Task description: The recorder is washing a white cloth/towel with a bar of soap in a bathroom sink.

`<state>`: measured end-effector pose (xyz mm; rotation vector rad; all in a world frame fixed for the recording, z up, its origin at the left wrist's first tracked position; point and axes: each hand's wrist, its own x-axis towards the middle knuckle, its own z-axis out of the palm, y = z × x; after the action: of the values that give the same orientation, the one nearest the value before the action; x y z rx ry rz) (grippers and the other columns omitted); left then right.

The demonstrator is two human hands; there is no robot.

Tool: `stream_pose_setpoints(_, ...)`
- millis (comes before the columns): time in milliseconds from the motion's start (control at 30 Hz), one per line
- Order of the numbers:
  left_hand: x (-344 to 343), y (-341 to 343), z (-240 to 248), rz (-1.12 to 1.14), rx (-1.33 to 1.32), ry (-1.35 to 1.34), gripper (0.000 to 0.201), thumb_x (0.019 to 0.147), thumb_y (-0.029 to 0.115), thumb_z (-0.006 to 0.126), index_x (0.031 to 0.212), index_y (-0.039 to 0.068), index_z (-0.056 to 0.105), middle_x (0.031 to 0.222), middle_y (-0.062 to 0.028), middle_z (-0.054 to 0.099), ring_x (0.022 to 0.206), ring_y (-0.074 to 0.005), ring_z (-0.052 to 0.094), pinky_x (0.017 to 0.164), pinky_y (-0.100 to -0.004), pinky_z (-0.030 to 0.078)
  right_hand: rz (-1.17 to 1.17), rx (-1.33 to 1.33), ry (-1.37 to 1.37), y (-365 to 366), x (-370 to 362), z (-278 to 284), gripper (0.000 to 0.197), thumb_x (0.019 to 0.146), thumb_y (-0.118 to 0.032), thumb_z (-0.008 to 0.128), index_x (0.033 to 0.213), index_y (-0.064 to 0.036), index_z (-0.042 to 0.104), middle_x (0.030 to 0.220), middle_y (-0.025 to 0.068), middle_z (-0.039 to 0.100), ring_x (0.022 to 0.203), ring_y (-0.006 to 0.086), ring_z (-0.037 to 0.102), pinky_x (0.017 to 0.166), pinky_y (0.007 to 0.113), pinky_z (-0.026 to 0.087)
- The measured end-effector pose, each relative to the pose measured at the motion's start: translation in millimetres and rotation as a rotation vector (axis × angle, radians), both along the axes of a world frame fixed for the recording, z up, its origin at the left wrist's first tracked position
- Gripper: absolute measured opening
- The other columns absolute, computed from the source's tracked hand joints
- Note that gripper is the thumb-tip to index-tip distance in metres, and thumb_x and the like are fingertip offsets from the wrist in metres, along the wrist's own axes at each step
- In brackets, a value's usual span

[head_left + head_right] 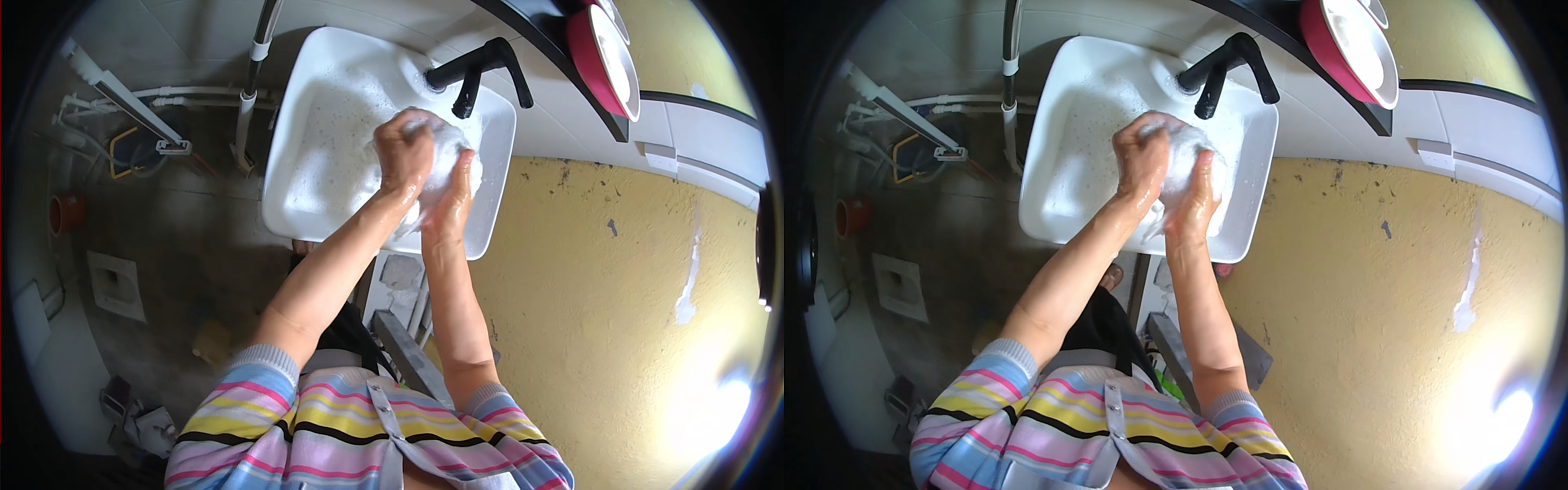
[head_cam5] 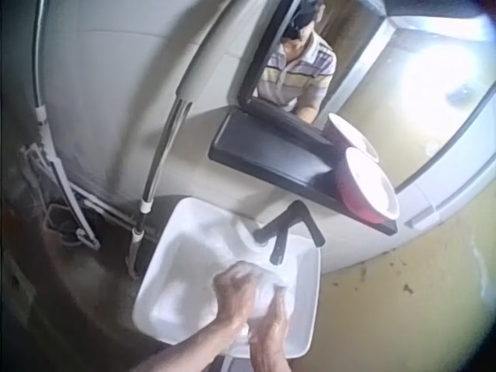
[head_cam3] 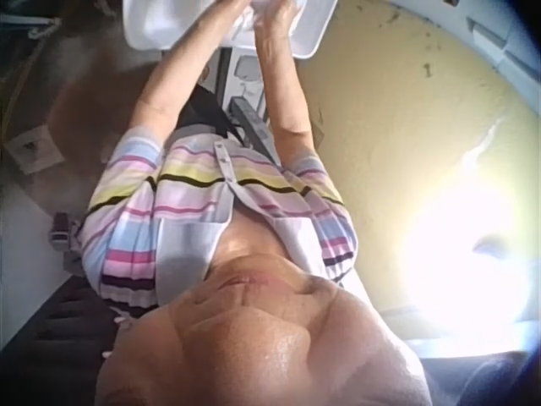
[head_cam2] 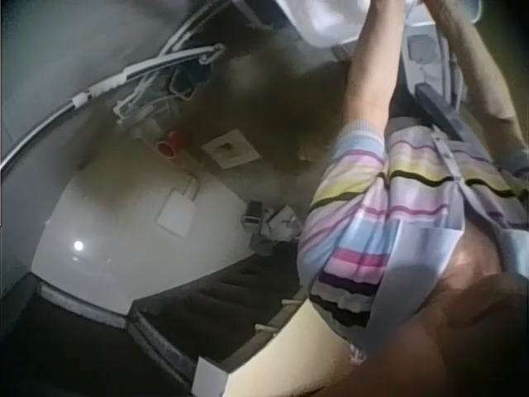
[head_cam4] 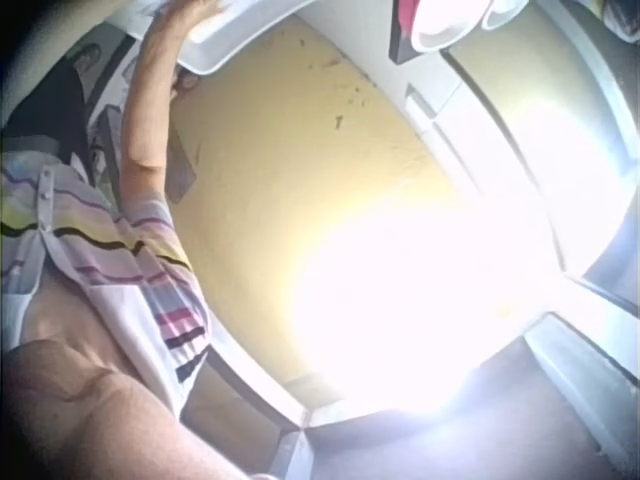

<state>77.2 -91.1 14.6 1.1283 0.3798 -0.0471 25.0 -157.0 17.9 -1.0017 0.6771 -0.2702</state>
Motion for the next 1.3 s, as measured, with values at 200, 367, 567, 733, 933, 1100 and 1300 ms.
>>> stream_pose_setpoints(200, 13.3, 8.4, 19.6, 0.043, 0.598, -0.710, 0.011, 0.069, -0.001, 0.058, 0.072, 0.007, 0.065, 0.073, -0.0071, 0.063, 0.072, -0.0273, 0.059, 0.067, -0.0364, 0.048, 0.209, 0.466, -0.035, -17.6, 22.7, -16.3, 0.053, 0.091, -0.055, 0.057, 0.121, -0.0117, 0.054, 0.119, 0.0097, 0.060, 0.109, 0.0248, 0.058, 0.094, 0.042, 0.049)
stream_pose_setpoints(367, 23.9, 11.8, 23.6, -0.105, 0.695, -0.956, 0.010, 0.064, 0.003, 0.066, 0.067, 0.010, 0.060, 0.068, -0.0045, 0.057, 0.068, -0.0271, 0.055, 0.064, -0.0373, 0.047, 0.308, 0.674, 0.085, -39.8, 35.8, -14.6, 0.042, 0.089, -0.041, 0.061, 0.118, -0.0112, 0.055, 0.117, 0.0116, 0.060, 0.107, 0.0247, 0.059, 0.093, 0.041, 0.050)
stream_pose_setpoints(567, 14.8, 16.8, 30.4, -0.216, 0.744, -1.148, 0.021, 0.053, 0.013, 0.073, 0.068, 0.012, 0.059, 0.072, 0.0000, 0.055, 0.070, -0.0206, 0.055, 0.061, -0.0339, 0.047, 0.376, 0.640, 0.113, -61.8, 24.8, -25.7, 0.036, 0.089, -0.035, 0.059, 0.114, -0.0097, 0.057, 0.113, 0.0108, 0.062, 0.104, 0.0252, 0.061, 0.090, 0.041, 0.052)
stream_pose_setpoints(733, 17.4, 16.7, 29.1, -0.320, 0.729, -1.267, 0.021, 0.058, 0.015, 0.075, 0.068, 0.011, 0.057, 0.075, -0.0007, 0.055, 0.076, -0.0205, 0.058, 0.060, -0.0340, 0.050, 0.483, 0.478, 0.237, -87.4, 36.0, -21.2, 0.035, 0.089, -0.034, 0.058, 0.114, -0.0089, 0.058, 0.112, 0.0104, 0.063, 0.103, 0.0250, 0.061, 0.089, 0.041, 0.052)
stream_pose_setpoints(933, 26.2, 15.5, 22.7, -0.385, 0.819, -1.213, 0.014, 0.063, 0.011, 0.072, 0.069, 0.011, 0.060, 0.077, -0.0007, 0.059, 0.076, -0.0198, 0.062, 0.062, -0.0334, 0.053, 0.647, 0.288, 0.305, -106.3, 61.4, -34.0, 0.033, 0.090, -0.032, 0.057, 0.113, -0.0078, 0.058, 0.110, 0.0100, 0.064, 0.101, 0.0248, 0.062, 0.088, 0.041, 0.053)
stream_pose_setpoints(1100, 20.3, 10.2, -1.2, -0.301, 0.790, -0.979, 0.010, 0.071, 0.007, 0.065, 0.076, 0.015, 0.062, 0.077, 0.0005, 0.060, 0.078, -0.0204, 0.063, 0.066, -0.0347, 0.052, 0.713, -0.323, 0.435, -96.4, 76.9, -18.8, 0.025, 0.092, -0.019, 0.054, 0.110, -0.0033, 0.061, 0.103, 0.0096, 0.066, 0.088, 0.0240, 0.064, 0.076, 0.038, 0.053)
stream_pose_setpoints(1300, 17.4, 13.2, -8.0, 0.001, 0.648, -0.512, 0.011, 0.079, 0.002, 0.057, 0.082, 0.006, 0.066, 0.082, -0.0099, 0.066, 0.078, -0.0247, 0.065, 0.072, -0.0336, 0.050, 0.738, -1.508, 0.196, -92.3, 72.4, 2.1, 0.022, 0.090, -0.018, 0.057, 0.095, 0.0024, 0.065, 0.086, 0.0166, 0.069, 0.069, 0.0235, 0.066, 0.068, 0.036, 0.052)
